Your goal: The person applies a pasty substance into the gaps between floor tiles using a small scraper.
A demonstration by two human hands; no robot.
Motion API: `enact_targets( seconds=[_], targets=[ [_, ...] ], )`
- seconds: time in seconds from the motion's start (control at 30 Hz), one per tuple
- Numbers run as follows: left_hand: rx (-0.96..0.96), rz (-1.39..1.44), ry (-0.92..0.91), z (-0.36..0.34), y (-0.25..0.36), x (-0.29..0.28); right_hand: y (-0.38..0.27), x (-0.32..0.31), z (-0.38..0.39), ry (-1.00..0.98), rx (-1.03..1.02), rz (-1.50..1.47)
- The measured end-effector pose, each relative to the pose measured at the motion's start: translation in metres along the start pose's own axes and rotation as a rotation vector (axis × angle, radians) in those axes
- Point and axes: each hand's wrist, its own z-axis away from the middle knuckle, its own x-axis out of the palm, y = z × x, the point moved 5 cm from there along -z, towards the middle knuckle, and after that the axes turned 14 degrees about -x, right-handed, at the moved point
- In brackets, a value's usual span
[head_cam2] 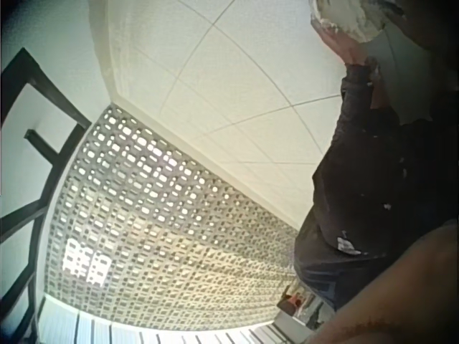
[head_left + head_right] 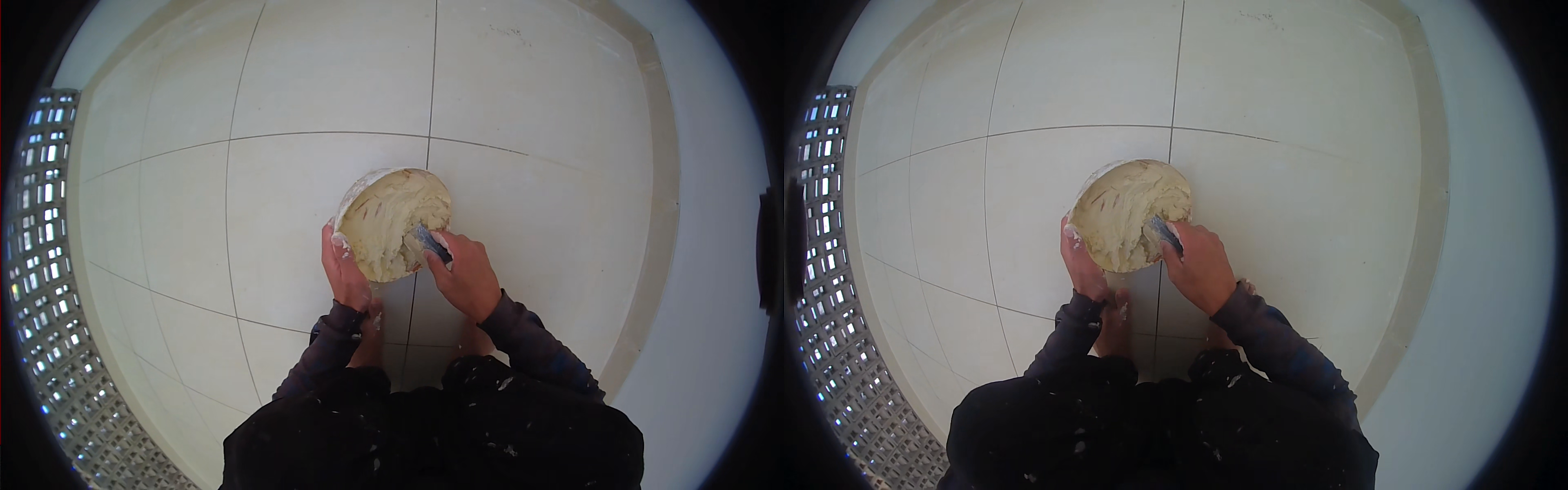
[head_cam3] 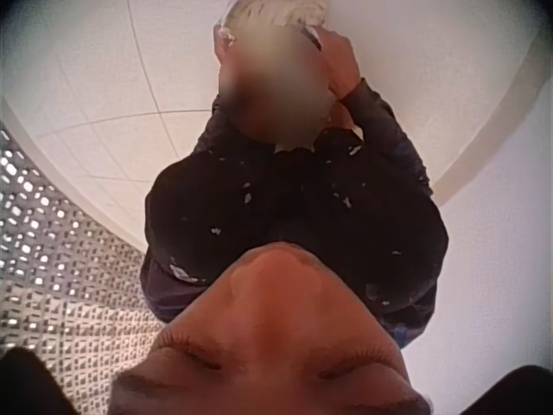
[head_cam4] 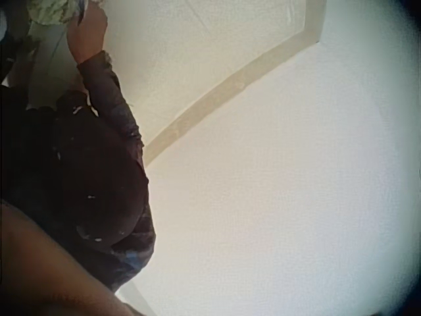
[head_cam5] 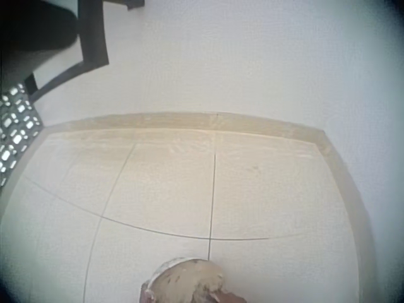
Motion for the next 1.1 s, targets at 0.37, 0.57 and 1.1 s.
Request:
enact_targets(
  seconds=[0.37,0.57,1.1],
  targets=[
    [-0.010,0.073,0.017,0.006,0.010,0.013,0.011,0.010,0.007,0.014,0.013,-0.229],
    [0.009,0.088,0.033,0.005,0.014,0.010,-0.016,0.014,-0.006,-0.116,-0.203,-0.151],
    [-0.251,0.425,0.086,-0.007,-0.023,-0.003,0.126,-0.128,0.047,0.404,0.198,-0.519]
  ],
)
